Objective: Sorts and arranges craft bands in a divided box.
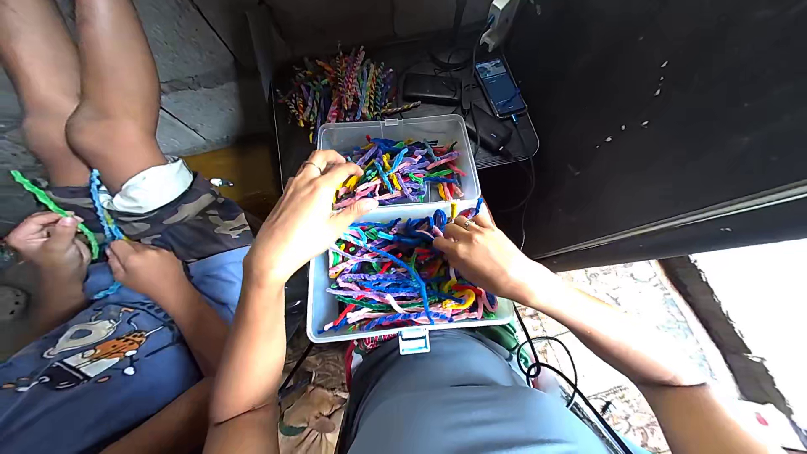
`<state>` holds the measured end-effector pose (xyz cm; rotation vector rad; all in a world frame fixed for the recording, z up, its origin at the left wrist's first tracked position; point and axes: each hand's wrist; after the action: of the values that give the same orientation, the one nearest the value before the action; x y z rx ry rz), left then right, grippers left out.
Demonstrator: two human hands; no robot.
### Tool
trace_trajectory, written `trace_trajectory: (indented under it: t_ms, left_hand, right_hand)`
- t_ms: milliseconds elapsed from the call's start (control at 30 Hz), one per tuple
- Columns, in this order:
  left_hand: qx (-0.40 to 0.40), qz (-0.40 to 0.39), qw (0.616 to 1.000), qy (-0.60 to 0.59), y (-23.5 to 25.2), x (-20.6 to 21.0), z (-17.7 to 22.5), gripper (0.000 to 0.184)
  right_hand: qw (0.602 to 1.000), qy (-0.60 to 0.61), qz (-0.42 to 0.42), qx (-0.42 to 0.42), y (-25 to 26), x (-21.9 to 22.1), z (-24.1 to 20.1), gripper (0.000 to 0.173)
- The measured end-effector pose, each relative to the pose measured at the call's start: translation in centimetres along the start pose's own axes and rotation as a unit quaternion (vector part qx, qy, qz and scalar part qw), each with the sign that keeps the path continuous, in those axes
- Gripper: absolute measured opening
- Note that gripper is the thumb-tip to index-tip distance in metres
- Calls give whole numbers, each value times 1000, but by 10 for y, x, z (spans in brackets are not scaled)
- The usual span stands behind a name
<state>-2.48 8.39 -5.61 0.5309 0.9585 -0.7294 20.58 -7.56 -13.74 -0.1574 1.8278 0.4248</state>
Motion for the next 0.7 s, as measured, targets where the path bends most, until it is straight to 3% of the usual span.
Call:
trace_trajectory:
  t_ms: [133, 233, 367, 500, 600, 700]
  left_hand:
    - [-25, -30, 999, 6, -23, 13, 1, 31]
    - [1, -69, 997, 30, -37, 26, -2, 12]
    - [34, -136, 989, 49, -45, 45, -6, 22]
    - [11, -136, 988, 74, -45, 66, 2, 18]
    - [19, -149, 984, 91, -42, 75, 3, 14]
    - [37, -167, 981, 88, -38, 81, 4, 13]
  right_hand:
    - [999, -7, 35, 26, 3, -12, -3, 16]
    - [998, 28, 38, -48, 5, -18, -14, 21]
    - [982, 59, -49, -171, 0, -9, -34, 23]
    - [967, 73, -39, -242, -5, 5, -36, 18]
    - [960, 153, -12, -235, -6, -3, -30, 18]
    - [953, 252, 34, -164, -10, -20, -22, 22]
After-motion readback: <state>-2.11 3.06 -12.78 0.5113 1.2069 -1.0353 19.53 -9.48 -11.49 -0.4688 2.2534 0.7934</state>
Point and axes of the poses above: each hand's wrist, its own y-axis towards the middle knuckle, its own x-axis out of the palm, z = x × y
